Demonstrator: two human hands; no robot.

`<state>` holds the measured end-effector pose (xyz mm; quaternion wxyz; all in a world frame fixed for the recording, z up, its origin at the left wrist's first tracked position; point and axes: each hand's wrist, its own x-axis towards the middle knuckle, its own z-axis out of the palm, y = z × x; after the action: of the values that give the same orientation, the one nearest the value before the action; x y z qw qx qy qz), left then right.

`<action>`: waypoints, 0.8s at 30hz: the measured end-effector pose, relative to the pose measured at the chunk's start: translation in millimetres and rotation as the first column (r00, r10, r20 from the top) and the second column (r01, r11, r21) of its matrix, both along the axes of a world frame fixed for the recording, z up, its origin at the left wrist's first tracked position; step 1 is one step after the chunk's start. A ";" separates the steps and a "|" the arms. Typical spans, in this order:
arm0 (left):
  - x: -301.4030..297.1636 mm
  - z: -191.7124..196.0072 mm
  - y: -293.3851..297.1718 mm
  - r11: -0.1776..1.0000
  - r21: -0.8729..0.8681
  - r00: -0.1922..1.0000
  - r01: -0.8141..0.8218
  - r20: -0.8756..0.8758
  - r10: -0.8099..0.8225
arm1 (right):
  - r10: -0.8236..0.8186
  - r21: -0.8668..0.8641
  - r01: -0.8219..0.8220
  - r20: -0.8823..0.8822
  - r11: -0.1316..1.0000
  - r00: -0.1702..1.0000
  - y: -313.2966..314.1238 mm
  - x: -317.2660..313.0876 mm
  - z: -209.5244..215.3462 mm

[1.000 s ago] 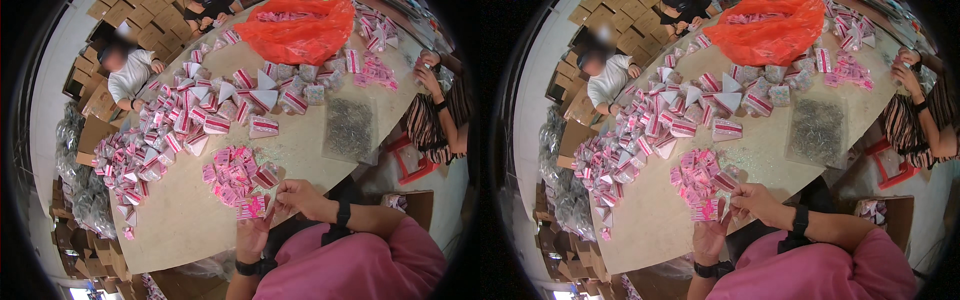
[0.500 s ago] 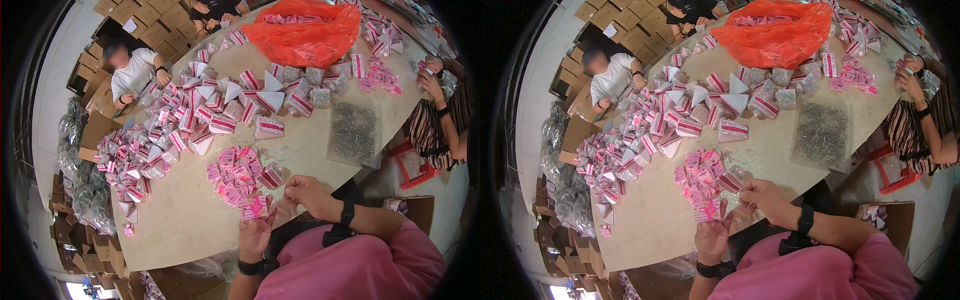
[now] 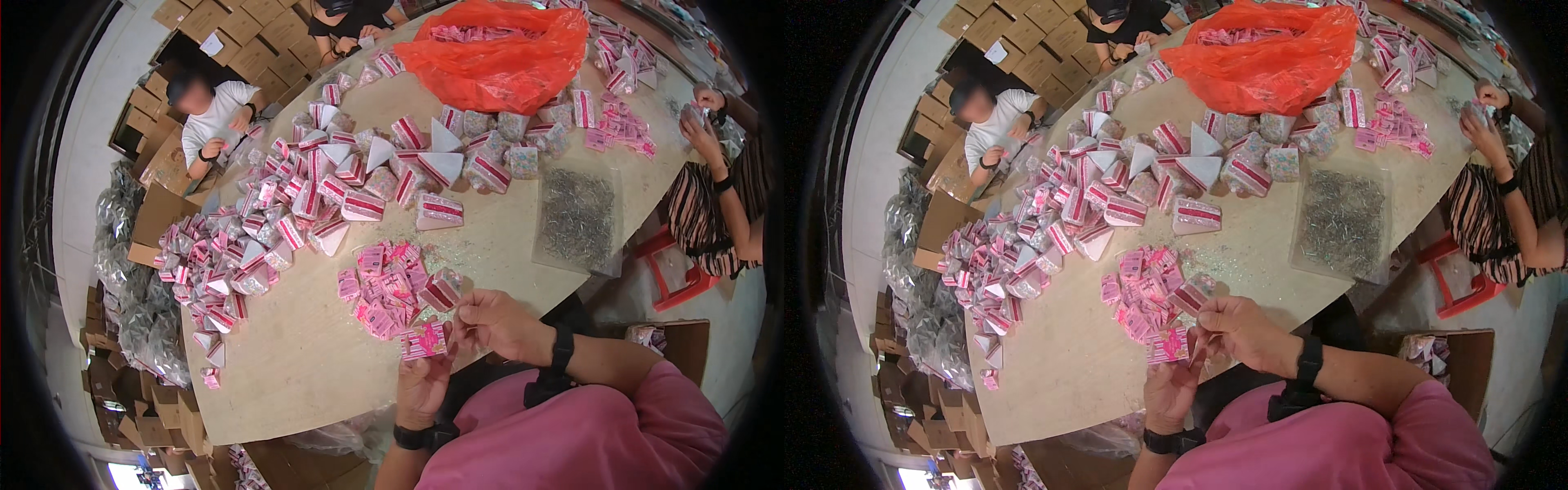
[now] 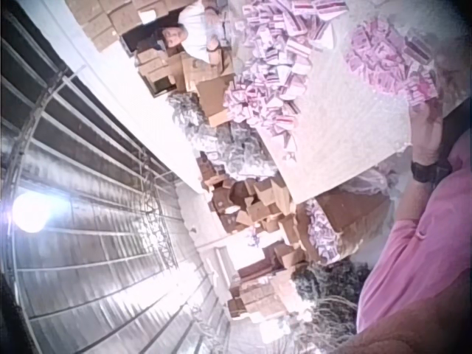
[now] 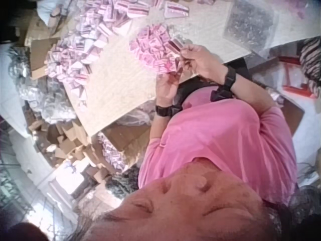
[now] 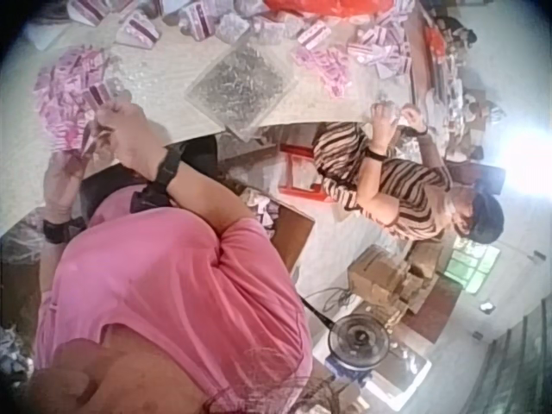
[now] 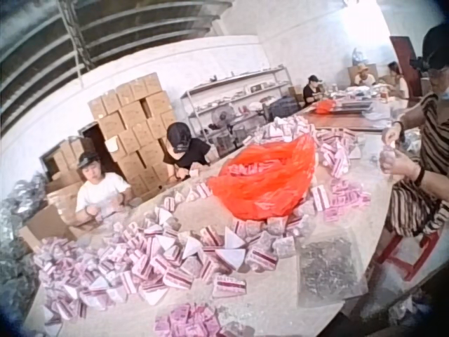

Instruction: Packaging small pink packets and pyramid-shaped boxes into bags.

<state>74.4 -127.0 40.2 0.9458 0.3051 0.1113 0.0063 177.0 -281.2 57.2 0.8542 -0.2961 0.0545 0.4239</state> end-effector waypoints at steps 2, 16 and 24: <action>1.0 7.9 -2.5 0.999 -0.016 0.999 -0.034 0.033 0.034 | 0.005 -0.132 0.009 0.100 0.991 0.995 -1.0 1.5 -10.1; 2.4 11.3 -0.8 0.997 -0.034 0.994 -0.067 0.087 0.070 | 0.063 -0.313 -0.021 0.126 0.949 0.990 6.8 -7.6 -24.7; 4.7 10.9 -3.1 0.998 -0.022 0.996 -0.060 0.069 0.061 | 0.122 -0.275 -0.082 0.134 0.958 0.983 13.1 -14.6 -28.4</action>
<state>79.1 -130.0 51.2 0.9514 0.2918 0.0874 0.0445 162.4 -268.1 28.8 0.7848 -0.4426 0.0318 0.4327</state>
